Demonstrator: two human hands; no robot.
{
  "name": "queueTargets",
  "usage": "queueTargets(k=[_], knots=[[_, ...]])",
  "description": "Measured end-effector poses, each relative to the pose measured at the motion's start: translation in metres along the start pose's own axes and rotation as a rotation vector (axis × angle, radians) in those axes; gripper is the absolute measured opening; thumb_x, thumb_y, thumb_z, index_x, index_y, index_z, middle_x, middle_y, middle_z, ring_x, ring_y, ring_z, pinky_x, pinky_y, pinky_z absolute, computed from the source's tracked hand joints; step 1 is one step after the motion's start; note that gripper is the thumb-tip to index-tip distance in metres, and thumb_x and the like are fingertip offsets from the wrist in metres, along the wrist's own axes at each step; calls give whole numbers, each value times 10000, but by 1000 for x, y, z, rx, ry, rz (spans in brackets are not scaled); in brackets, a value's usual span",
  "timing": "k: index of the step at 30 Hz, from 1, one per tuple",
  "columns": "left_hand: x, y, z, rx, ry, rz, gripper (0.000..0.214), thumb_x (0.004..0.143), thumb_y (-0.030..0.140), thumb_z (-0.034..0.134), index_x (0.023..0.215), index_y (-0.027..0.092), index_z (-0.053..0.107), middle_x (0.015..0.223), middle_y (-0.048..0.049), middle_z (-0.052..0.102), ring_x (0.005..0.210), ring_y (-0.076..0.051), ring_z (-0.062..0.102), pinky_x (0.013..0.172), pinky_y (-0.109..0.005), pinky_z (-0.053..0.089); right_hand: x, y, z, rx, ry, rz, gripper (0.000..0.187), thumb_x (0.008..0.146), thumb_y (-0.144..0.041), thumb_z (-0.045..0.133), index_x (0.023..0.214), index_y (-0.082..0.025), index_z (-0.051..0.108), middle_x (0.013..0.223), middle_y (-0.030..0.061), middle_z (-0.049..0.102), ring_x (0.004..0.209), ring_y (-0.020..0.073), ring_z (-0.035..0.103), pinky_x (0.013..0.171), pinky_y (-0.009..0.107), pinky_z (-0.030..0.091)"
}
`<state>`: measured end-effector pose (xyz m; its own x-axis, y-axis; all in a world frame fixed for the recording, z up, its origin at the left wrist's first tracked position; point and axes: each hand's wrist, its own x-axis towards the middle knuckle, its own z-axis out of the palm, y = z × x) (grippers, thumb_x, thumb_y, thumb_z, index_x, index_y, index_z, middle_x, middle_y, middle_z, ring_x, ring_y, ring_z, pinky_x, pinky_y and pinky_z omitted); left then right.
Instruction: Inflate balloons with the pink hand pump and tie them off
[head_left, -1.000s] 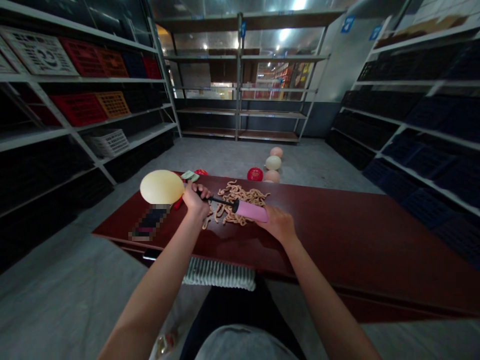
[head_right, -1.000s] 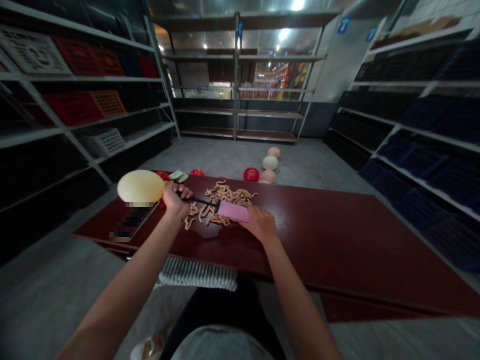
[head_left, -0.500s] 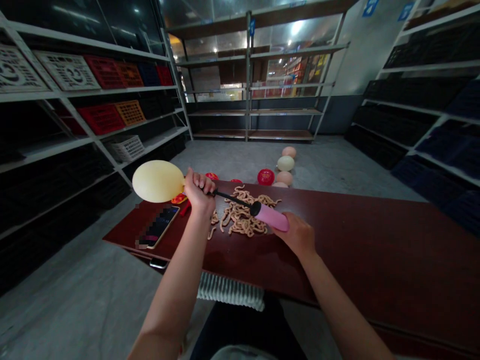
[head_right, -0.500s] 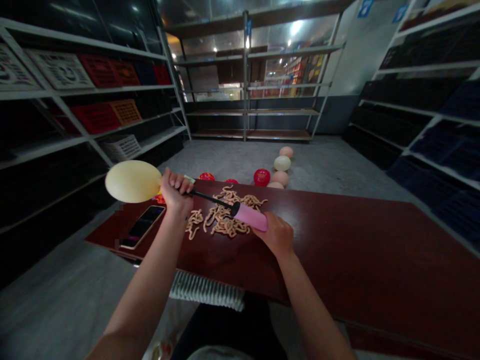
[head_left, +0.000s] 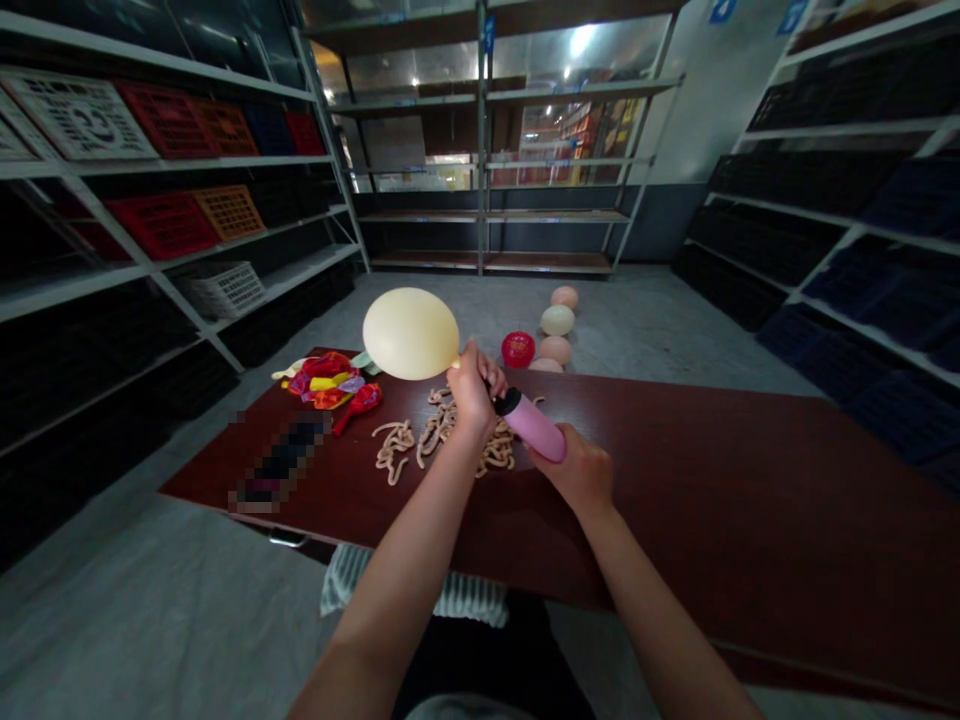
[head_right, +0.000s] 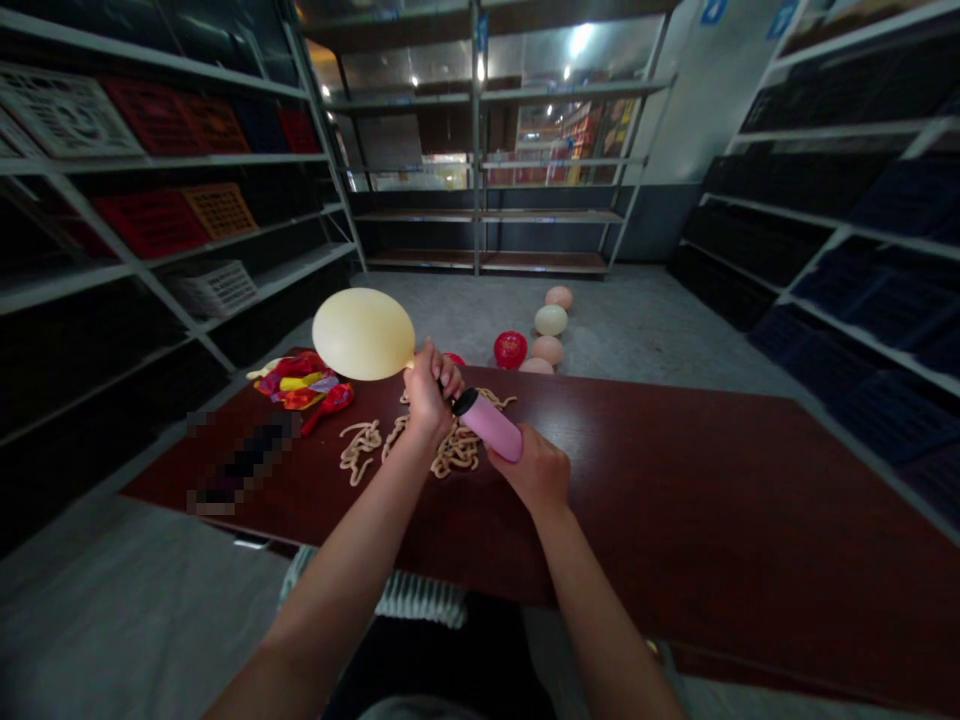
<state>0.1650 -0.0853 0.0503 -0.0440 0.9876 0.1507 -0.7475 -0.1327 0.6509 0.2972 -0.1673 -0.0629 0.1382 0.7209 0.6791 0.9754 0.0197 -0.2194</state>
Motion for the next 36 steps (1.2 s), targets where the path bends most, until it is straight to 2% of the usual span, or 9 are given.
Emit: queueTargets(k=[5,11,14,17,21,26,30,33,36], knots=[[4,1,-12,-28,60,-31,548,869,499,633,537,199,315,423,67,301,300,-53,248,342,-232,188,-1,0,2,-13,-15,-14,403,799,-616,589,815,-216,639,637,29,678,529,176,601,518,278,285],[-4,13,-58,-122,269,-46,441,944,293,500,566,192,296,456,62,303,322,-60,260,364,-229,197,-1,-11,1,-16,-86,-161,388,805,-591,624,825,-204,643,691,35,696,596,177,634,539,282,304],[-10,22,-78,-142,322,-46,434,936,299,510,582,195,282,464,68,296,335,-61,260,381,-228,217,-1,-15,0,-13,-122,-253,379,817,-572,624,846,-196,651,740,47,718,632,182,651,554,283,323],[-14,36,-87,-147,345,-23,432,927,305,517,592,199,266,462,73,279,344,-63,253,390,-228,221,-1,-16,0,-6,-130,-277,401,820,-590,616,862,-193,656,775,54,729,655,184,657,575,281,350],[-12,64,-92,-129,334,16,422,901,266,529,597,205,244,463,79,261,343,-63,235,393,-229,209,-2,-16,-1,-18,-143,-261,458,807,-634,613,928,-195,665,805,59,732,673,189,658,593,286,382],[-5,105,-98,-95,278,66,396,910,222,487,586,197,261,459,79,264,338,-62,231,394,-223,215,-3,-16,-3,-5,-180,-257,422,816,-588,630,974,-197,662,854,66,735,740,194,669,624,282,416],[0,137,-93,-81,216,88,426,943,236,458,575,194,249,451,75,256,332,-62,230,386,-224,218,-4,-12,0,60,-125,-261,401,823,-547,634,991,-184,660,884,79,732,772,215,674,650,307,459],[3,148,-80,-66,180,123,472,943,295,497,571,197,224,449,75,246,326,-60,209,367,-229,204,-5,-8,3,122,-64,-241,385,831,-491,641,1061,-182,643,947,97,725,837,229,675,698,325,493],[5,141,-62,-64,153,158,492,939,328,526,567,197,233,450,76,248,327,-57,205,358,-227,201,-5,-3,4,155,-17,-206,354,836,-436,642,1076,-175,631,920,95,712,851,234,666,720,334,503]])
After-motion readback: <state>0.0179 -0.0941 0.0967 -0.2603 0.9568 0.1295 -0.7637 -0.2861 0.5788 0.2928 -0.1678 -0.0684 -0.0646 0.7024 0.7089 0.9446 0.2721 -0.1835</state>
